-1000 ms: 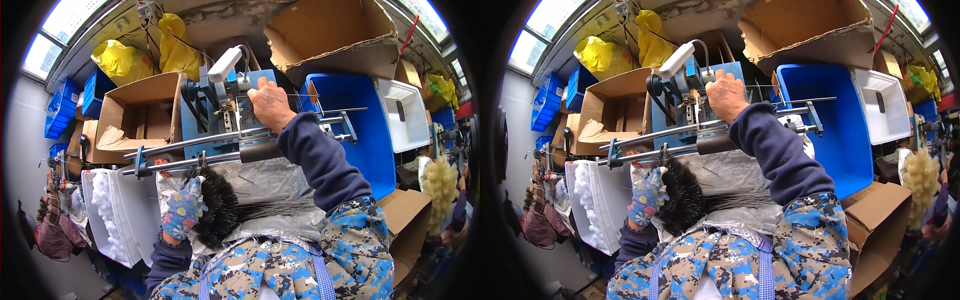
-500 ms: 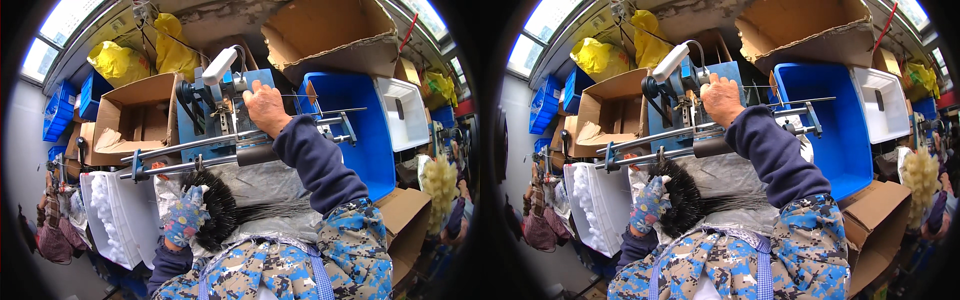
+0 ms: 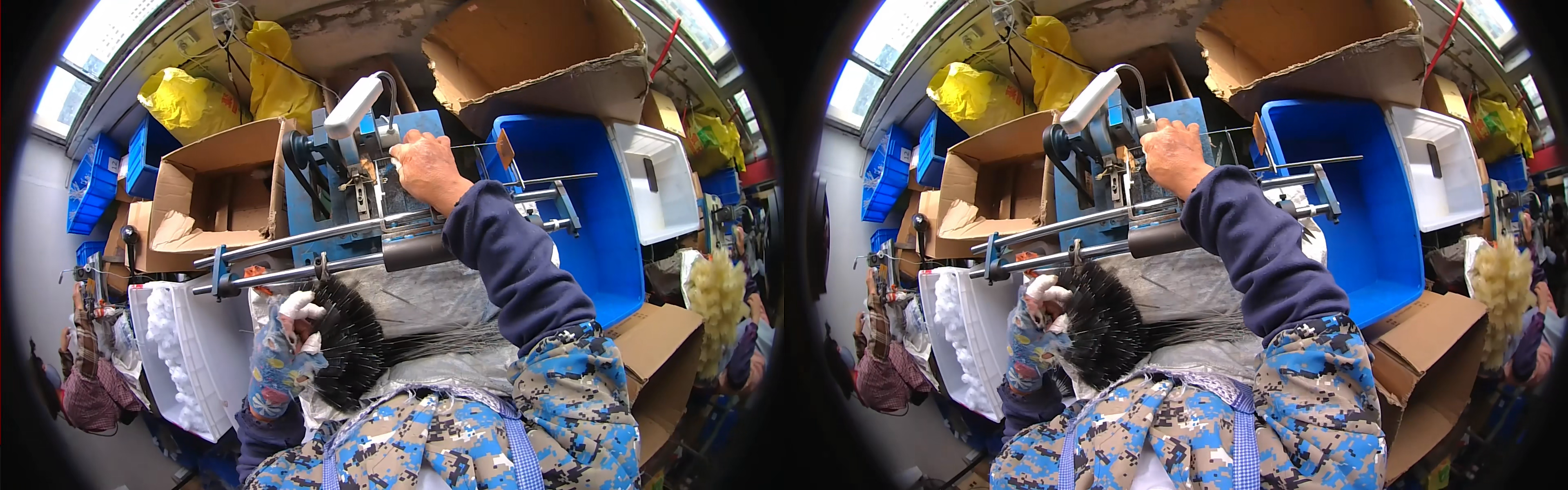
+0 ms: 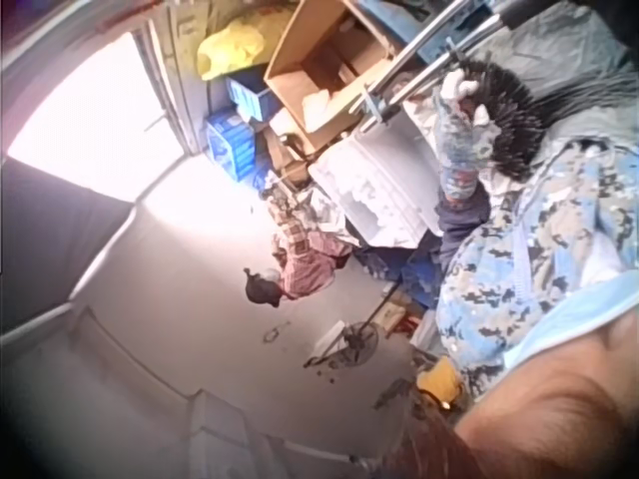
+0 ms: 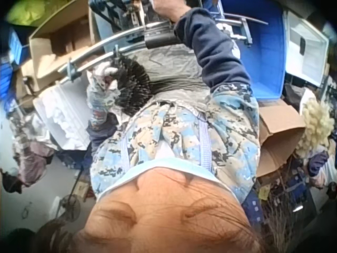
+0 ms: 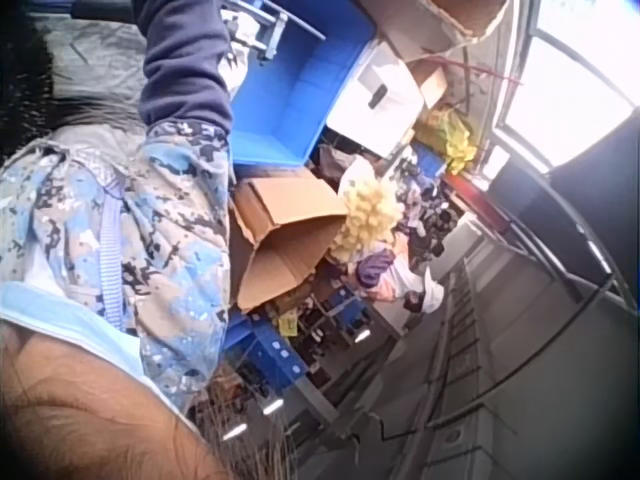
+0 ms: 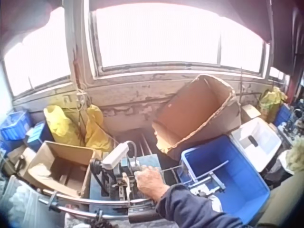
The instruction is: The person operates a manual machine in a workshop, repeatedly inserting a bundle of black bristles into a rotating mechanism. They use a lever to process the bristles and then remove them, repeating this cycle continuously throughout the clip.
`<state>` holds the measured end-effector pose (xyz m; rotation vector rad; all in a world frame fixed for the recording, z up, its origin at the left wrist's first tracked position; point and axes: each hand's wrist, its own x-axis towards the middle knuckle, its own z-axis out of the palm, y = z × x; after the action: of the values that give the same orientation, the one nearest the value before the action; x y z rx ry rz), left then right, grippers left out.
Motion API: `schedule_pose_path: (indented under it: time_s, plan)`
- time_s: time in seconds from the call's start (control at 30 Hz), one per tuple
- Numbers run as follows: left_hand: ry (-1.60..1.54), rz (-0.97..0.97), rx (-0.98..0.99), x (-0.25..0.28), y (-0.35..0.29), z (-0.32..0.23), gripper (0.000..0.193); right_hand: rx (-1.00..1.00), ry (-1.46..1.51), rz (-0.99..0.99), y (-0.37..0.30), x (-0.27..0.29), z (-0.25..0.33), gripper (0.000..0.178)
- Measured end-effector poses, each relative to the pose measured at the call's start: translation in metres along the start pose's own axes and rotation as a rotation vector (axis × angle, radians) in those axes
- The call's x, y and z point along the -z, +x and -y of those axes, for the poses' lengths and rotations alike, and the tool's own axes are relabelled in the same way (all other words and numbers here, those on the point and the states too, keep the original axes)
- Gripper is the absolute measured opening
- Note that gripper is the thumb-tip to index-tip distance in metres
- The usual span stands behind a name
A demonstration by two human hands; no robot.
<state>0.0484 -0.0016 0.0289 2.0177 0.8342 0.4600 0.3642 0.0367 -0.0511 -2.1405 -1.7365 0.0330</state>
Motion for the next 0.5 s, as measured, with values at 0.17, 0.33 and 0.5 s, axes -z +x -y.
schedule_pose_path:
  time_s: [0.17,0.33,0.5]
  plan:
    - [-0.229,-0.383,-0.193,0.031,0.0,-0.019,0.072,-0.007,-0.113,-0.084,-0.012,0.013,-0.001,0.028]
    - [-0.945,-0.216,0.319,0.098,-0.019,0.021,0.057,-0.029,-0.065,0.006,-0.049,0.029,0.002,0.053]
    - [-0.762,-0.399,-0.116,0.031,0.016,-0.014,0.074,-0.093,-0.049,0.054,-0.047,0.024,0.007,0.057]
